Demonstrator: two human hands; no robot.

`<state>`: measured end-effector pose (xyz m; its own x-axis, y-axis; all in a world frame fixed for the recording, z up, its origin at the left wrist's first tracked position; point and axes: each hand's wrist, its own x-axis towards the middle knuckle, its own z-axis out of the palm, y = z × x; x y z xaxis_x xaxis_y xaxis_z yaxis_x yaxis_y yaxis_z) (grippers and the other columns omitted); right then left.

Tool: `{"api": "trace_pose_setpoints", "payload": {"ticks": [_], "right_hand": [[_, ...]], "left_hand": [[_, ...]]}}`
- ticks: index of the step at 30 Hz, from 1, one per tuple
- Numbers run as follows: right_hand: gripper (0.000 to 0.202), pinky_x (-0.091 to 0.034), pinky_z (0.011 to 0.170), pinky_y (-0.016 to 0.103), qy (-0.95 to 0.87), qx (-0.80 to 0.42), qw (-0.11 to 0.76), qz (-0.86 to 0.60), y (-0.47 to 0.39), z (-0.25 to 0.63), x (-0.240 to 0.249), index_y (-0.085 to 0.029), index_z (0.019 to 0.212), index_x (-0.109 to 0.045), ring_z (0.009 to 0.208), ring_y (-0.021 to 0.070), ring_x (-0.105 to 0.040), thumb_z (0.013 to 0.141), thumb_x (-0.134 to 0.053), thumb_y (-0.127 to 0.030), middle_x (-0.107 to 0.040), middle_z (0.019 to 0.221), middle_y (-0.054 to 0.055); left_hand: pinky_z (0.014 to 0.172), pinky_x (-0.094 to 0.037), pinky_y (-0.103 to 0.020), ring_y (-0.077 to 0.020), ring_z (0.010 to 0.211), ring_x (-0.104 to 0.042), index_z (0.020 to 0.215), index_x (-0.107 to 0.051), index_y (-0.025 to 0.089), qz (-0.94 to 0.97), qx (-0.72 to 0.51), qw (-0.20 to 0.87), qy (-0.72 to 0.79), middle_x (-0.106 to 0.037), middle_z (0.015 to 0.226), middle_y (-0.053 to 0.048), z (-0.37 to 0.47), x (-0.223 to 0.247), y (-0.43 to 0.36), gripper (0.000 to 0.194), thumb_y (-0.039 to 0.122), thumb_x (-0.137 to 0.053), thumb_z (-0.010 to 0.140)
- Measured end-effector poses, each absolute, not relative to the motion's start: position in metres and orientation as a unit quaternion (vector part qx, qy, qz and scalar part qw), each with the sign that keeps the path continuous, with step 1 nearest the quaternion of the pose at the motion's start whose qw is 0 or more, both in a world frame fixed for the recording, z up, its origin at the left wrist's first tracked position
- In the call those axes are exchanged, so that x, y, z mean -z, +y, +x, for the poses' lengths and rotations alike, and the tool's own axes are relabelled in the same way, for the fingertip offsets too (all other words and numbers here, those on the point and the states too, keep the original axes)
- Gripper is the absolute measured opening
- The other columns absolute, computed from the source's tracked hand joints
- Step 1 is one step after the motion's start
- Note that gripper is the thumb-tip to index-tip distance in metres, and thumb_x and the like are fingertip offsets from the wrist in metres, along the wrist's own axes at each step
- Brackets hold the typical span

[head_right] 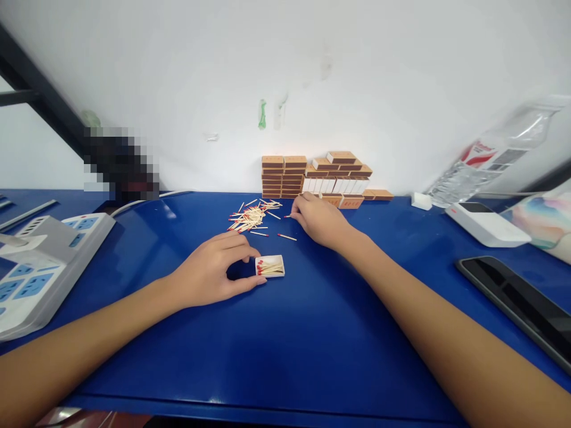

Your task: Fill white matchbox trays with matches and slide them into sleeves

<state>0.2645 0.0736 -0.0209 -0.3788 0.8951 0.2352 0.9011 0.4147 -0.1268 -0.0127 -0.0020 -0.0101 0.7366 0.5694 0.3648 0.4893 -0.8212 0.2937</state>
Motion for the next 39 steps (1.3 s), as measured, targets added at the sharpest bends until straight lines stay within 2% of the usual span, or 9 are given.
{"api": "trace_pose_setpoints", "payload": {"ticks": [3, 10, 13, 15, 19, 23, 31, 35, 39], "right_hand": [[0.013, -0.047, 0.081, 0.037, -0.839, -0.017, 0.134, -0.528, 0.066, 0.262, 0.017, -0.018, 0.096, -0.059, 0.092, 0.0258, -0.062, 0.101, -0.049, -0.025, -0.065, 0.104, 0.014], [0.026, -0.046, 0.071, 0.034, -0.843, -0.086, 0.112, -0.519, 0.031, 0.247, 0.001, -0.020, 0.094, -0.063, 0.083, 0.0229, -0.063, 0.104, -0.046, -0.036, -0.068, 0.097, 0.010], [0.023, -0.046, 0.070, 0.034, -0.839, -0.105, 0.117, -0.520, 0.024, 0.247, 0.000, -0.021, 0.093, -0.064, 0.082, 0.0227, -0.062, 0.101, -0.053, -0.041, -0.068, 0.095, 0.008], [0.021, -0.046, 0.069, 0.033, -0.839, -0.122, 0.109, -0.519, 0.024, 0.249, 0.001, -0.022, 0.090, -0.063, 0.081, 0.0223, -0.063, 0.100, -0.056, -0.039, -0.068, 0.092, 0.007], [0.022, -0.046, 0.072, 0.033, -0.841, -0.116, 0.105, -0.518, 0.021, 0.251, -0.003, -0.021, 0.088, -0.062, 0.084, 0.0226, -0.063, 0.102, -0.049, -0.032, -0.067, 0.094, 0.009], [0.021, -0.046, 0.073, 0.033, -0.843, -0.130, 0.140, -0.502, 0.008, 0.242, -0.012, -0.021, 0.092, -0.061, 0.083, 0.0220, -0.062, 0.104, -0.048, -0.033, -0.066, 0.095, 0.008], [0.019, -0.045, 0.068, 0.033, -0.863, -0.148, 0.146, -0.460, -0.020, 0.217, -0.019, -0.022, 0.095, -0.061, 0.078, 0.0199, -0.061, 0.105, -0.048, -0.032, -0.065, 0.098, 0.007], [0.019, -0.046, 0.071, 0.033, -0.865, -0.144, 0.159, -0.453, -0.012, 0.223, -0.016, -0.022, 0.095, -0.064, 0.082, 0.0198, -0.062, 0.104, -0.048, -0.027, -0.066, 0.099, 0.007], [0.017, -0.046, 0.070, 0.033, -0.841, -0.134, 0.160, -0.499, 0.000, 0.233, -0.007, -0.022, 0.093, -0.066, 0.080, 0.0199, -0.062, 0.100, -0.056, -0.035, -0.066, 0.094, 0.006]], "left_hand": [[0.084, -0.051, -0.037, -0.0204, 0.087, -0.063, 0.105, -0.073, 0.017, 0.929, -0.225, 0.086, 0.282, -0.068, 0.092, -0.004, -0.013, 0.010, -0.001, 0.031, 0.046, -0.072, 0.093], [0.083, -0.051, -0.036, -0.0208, 0.086, -0.063, 0.102, -0.073, 0.017, 0.929, -0.226, 0.078, 0.284, -0.068, 0.089, -0.004, -0.013, 0.011, -0.002, 0.032, 0.047, -0.071, 0.093], [0.084, -0.051, -0.037, -0.0210, 0.088, -0.064, 0.103, -0.073, 0.017, 0.928, -0.224, 0.078, 0.288, -0.069, 0.091, -0.005, -0.013, 0.010, -0.002, 0.031, 0.047, -0.072, 0.093], [0.084, -0.051, -0.037, -0.0212, 0.088, -0.064, 0.103, -0.073, 0.017, 0.928, -0.223, 0.076, 0.288, -0.069, 0.091, -0.005, -0.013, 0.010, -0.001, 0.031, 0.046, -0.072, 0.093], [0.082, -0.052, -0.036, -0.0209, 0.087, -0.064, 0.101, -0.072, 0.016, 0.926, -0.229, 0.072, 0.293, -0.069, 0.090, -0.005, -0.014, 0.009, -0.001, 0.031, 0.045, -0.073, 0.092], [0.083, -0.052, -0.036, -0.0210, 0.088, -0.064, 0.100, -0.072, 0.016, 0.920, -0.235, 0.072, 0.305, -0.070, 0.092, -0.005, -0.014, 0.008, 0.000, 0.031, 0.046, -0.074, 0.091], [0.081, -0.051, -0.036, -0.0213, 0.088, -0.064, 0.095, -0.070, 0.017, 0.920, -0.224, 0.069, 0.313, -0.068, 0.091, -0.005, -0.014, 0.008, 0.001, 0.028, 0.046, -0.072, 0.092], [0.081, -0.051, -0.036, -0.0213, 0.087, -0.064, 0.096, -0.069, 0.018, 0.923, -0.223, 0.072, 0.305, -0.069, 0.090, -0.005, -0.014, 0.008, 0.001, 0.030, 0.047, -0.072, 0.092], [0.081, -0.051, -0.036, -0.0211, 0.088, -0.064, 0.100, -0.071, 0.018, 0.926, -0.219, 0.077, 0.299, -0.070, 0.091, -0.004, -0.015, 0.008, 0.000, 0.030, 0.047, -0.072, 0.092]]}}
